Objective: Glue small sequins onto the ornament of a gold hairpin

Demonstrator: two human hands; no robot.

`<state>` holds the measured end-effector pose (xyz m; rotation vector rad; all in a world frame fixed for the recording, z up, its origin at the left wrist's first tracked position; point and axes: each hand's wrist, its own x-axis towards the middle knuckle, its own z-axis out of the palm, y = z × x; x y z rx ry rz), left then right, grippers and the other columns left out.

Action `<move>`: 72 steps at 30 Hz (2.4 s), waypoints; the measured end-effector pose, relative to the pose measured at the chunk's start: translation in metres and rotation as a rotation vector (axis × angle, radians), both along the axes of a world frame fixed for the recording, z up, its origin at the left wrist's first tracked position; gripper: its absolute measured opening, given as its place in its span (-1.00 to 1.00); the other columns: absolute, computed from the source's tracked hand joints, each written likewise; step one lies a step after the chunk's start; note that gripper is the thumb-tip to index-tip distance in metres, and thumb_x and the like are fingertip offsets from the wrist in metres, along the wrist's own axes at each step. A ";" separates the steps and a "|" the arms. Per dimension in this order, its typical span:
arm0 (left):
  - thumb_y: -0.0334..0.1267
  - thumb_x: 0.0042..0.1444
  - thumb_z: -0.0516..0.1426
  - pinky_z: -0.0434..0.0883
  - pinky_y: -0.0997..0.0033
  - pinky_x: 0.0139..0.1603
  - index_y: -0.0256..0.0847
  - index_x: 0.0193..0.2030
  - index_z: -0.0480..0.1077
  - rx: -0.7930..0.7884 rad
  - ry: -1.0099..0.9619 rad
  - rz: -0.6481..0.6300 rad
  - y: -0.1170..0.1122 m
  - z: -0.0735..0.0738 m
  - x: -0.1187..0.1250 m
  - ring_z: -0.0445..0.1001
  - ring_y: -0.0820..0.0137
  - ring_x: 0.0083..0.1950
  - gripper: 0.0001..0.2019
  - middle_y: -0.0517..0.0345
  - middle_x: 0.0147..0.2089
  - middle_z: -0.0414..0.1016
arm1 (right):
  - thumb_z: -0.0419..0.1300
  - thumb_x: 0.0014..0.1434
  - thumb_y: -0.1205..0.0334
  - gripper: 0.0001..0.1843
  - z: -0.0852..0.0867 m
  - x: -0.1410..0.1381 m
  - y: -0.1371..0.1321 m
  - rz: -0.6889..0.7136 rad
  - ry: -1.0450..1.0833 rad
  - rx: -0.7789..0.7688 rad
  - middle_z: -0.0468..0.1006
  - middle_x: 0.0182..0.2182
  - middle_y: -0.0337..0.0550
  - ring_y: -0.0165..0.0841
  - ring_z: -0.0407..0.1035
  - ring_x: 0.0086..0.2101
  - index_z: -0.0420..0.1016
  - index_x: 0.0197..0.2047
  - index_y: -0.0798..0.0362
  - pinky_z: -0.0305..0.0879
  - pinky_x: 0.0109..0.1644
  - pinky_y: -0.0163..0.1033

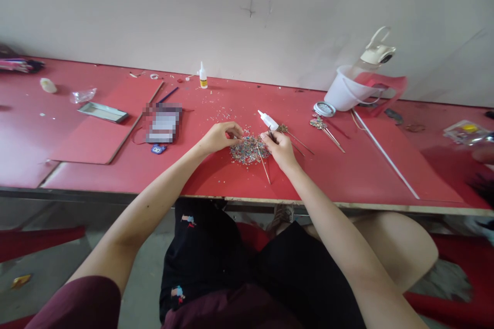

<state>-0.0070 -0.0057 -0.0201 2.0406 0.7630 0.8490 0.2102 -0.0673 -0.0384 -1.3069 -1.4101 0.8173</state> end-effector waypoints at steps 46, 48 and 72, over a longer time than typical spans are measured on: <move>-0.18 0.09 0.22 0.33 0.46 -0.24 -0.20 -0.08 0.48 -0.013 0.080 -0.079 -0.005 0.000 0.006 0.49 0.47 -0.30 -0.73 0.14 -0.30 0.57 | 0.15 0.16 -0.07 -0.62 0.010 -0.007 -0.004 0.017 -0.094 0.042 0.19 -0.55 -0.30 -0.46 0.08 -0.49 0.31 -0.49 0.05 0.06 -0.38 -0.30; -0.16 0.08 0.23 0.34 0.46 -0.24 -0.19 -0.07 0.48 -0.008 0.075 -0.087 -0.005 -0.001 0.006 0.49 0.46 -0.29 -0.71 0.14 -0.30 0.57 | 0.15 0.16 -0.07 -0.62 0.010 -0.008 -0.005 0.024 -0.099 0.046 0.18 -0.56 -0.30 -0.46 0.07 -0.50 0.30 -0.49 0.05 0.05 -0.38 -0.30; -0.28 0.11 0.19 0.44 0.45 -0.19 -0.26 -0.11 0.48 -0.184 0.057 -0.208 0.006 0.009 -0.009 0.54 0.44 -0.20 -0.78 0.01 -0.17 0.59 | -0.02 0.28 -0.11 -0.57 0.013 -0.003 -0.011 0.072 -0.228 0.088 0.30 -0.52 -0.26 -0.43 0.16 -0.49 0.49 -0.27 0.03 0.07 -0.37 -0.29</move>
